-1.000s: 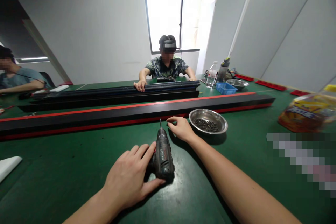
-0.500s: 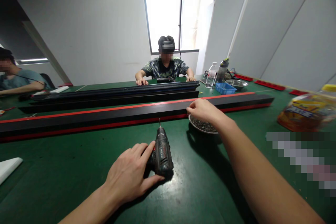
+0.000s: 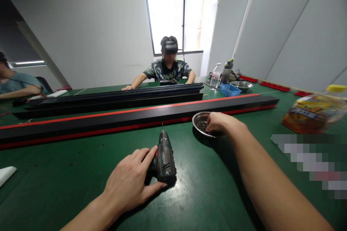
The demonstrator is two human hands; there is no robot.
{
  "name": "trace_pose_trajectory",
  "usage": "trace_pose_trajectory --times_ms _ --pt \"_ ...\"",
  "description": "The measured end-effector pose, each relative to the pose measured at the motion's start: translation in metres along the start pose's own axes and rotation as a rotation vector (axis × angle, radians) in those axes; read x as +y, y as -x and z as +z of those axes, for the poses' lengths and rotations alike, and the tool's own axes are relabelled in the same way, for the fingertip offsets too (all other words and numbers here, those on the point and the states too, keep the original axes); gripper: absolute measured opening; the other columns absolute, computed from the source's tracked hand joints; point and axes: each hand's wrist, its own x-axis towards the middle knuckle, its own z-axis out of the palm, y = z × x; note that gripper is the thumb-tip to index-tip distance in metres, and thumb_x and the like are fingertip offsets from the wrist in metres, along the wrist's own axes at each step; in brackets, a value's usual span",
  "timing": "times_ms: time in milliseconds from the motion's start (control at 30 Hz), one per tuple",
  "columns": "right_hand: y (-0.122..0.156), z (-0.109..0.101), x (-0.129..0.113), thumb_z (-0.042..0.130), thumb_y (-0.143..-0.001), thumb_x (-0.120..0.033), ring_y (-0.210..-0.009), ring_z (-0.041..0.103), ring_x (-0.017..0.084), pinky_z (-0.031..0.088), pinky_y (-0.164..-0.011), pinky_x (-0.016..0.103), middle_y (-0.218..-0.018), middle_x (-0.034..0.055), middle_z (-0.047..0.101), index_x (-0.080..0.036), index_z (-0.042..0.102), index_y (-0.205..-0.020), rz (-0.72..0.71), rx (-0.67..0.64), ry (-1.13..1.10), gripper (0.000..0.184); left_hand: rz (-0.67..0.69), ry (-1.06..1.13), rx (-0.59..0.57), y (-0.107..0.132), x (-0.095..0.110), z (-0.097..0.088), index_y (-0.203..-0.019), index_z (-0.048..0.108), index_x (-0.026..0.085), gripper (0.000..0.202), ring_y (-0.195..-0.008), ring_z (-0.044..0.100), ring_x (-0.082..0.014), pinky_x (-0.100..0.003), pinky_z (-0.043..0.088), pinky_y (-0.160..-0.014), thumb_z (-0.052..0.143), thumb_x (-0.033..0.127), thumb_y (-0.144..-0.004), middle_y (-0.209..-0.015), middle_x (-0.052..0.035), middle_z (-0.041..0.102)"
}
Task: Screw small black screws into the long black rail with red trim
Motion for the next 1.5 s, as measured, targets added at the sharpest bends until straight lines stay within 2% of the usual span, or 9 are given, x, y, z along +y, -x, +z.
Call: trace_pose_trajectory --times_ms 200,667,767,900,1033,1200,1300,1400,1500 --pt "0.002 0.000 -0.004 0.078 -0.075 -0.012 -0.080 0.076 0.026 0.054 -0.067 0.030 -0.091 0.0154 0.080 -0.017 0.084 -0.088 -0.021 -0.034 0.012 0.015 0.061 -0.007 0.022 0.005 -0.002 -0.001 -0.151 0.052 0.015 0.086 -0.111 0.069 -0.0344 -0.048 0.059 -0.092 0.064 0.075 -0.090 -0.132 -0.0169 0.069" --pt "-0.007 -0.005 0.002 0.073 -0.081 -0.016 -0.089 0.076 0.025 0.053 -0.069 0.028 -0.104 0.0167 0.080 -0.016 0.084 -0.098 -0.037 0.042 0.009 0.021 0.114 0.018 0.028 0.010 -0.001 -0.004 -0.153 0.050 0.016 0.088 -0.106 0.070 -0.0323 -0.046 0.060 -0.090 0.066 0.074 -0.090 -0.129 -0.0163 0.069" --pt "-0.010 -0.006 0.003 0.076 -0.078 -0.016 -0.088 0.076 0.026 0.054 -0.071 0.029 -0.101 0.0172 0.080 -0.016 0.084 -0.099 -0.058 0.105 0.023 0.022 0.110 0.027 0.014 0.011 -0.001 -0.005 -0.153 0.049 0.017 0.088 -0.106 0.069 -0.0318 -0.045 0.059 -0.090 0.066 0.075 -0.090 -0.131 -0.0163 0.068" --pt "-0.016 -0.005 0.007 0.078 -0.078 -0.017 -0.083 0.076 0.026 0.054 -0.071 0.029 -0.090 0.0138 0.080 -0.017 0.085 -0.095 -0.087 0.080 -0.014 0.018 0.119 0.039 0.002 0.013 -0.003 -0.004 -0.155 0.047 0.018 0.090 -0.109 0.069 -0.0325 -0.046 0.058 -0.093 0.068 0.074 -0.088 -0.134 -0.0163 0.067" --pt "-0.015 -0.007 0.004 0.072 -0.085 -0.017 -0.073 0.073 0.021 0.052 -0.066 0.026 -0.078 0.0091 0.078 -0.016 0.086 -0.088 -0.186 0.043 -0.114 0.014 0.154 0.062 0.022 0.015 -0.004 -0.004 -0.155 0.046 0.020 0.089 -0.109 0.069 -0.0321 -0.044 0.058 -0.091 0.068 0.074 -0.088 -0.134 -0.0158 0.067" --pt "-0.001 -0.010 -0.018 0.071 -0.092 -0.022 -0.070 0.071 0.016 0.052 -0.064 0.021 -0.079 0.0061 0.079 -0.016 0.086 -0.097 -0.451 0.067 -0.319 0.017 0.202 0.078 0.013 0.014 -0.003 -0.007 -0.154 0.047 0.019 0.089 -0.105 0.070 -0.0314 -0.043 0.058 -0.088 0.067 0.075 -0.087 -0.132 -0.0157 0.068" --pt "0.006 0.004 -0.044 0.071 -0.093 -0.022 -0.066 0.071 0.014 0.051 -0.056 0.019 -0.084 0.0065 0.081 -0.015 0.085 -0.099 -0.494 0.028 -0.408 0.017 0.229 0.076 0.009 0.013 -0.002 -0.008 -0.154 0.046 0.017 0.091 -0.104 0.070 -0.0318 -0.044 0.058 -0.087 0.066 0.076 -0.088 -0.131 -0.0164 0.068" --pt "0.005 0.030 -0.071 0.067 -0.094 -0.019 -0.060 0.071 0.016 0.052 -0.053 0.022 -0.080 0.0079 0.080 -0.015 0.085 -0.099 -0.477 0.043 -0.417 0.019 0.231 0.076 0.008 0.013 -0.002 -0.008 -0.156 0.043 0.017 0.091 -0.105 0.069 -0.0319 -0.045 0.058 -0.088 0.066 0.075 -0.089 -0.132 -0.0164 0.068" --pt "-0.002 0.060 -0.089 0.066 -0.095 -0.017 -0.075 0.078 0.023 0.058 -0.071 0.027 -0.084 0.0114 0.082 -0.016 0.086 -0.100 -0.453 0.193 -0.387 0.021 0.218 0.082 0.004 0.014 -0.002 -0.007 -0.156 0.044 0.019 0.091 -0.105 0.069 -0.0313 -0.044 0.057 -0.088 0.066 0.076 -0.088 -0.132 -0.0159 0.068"
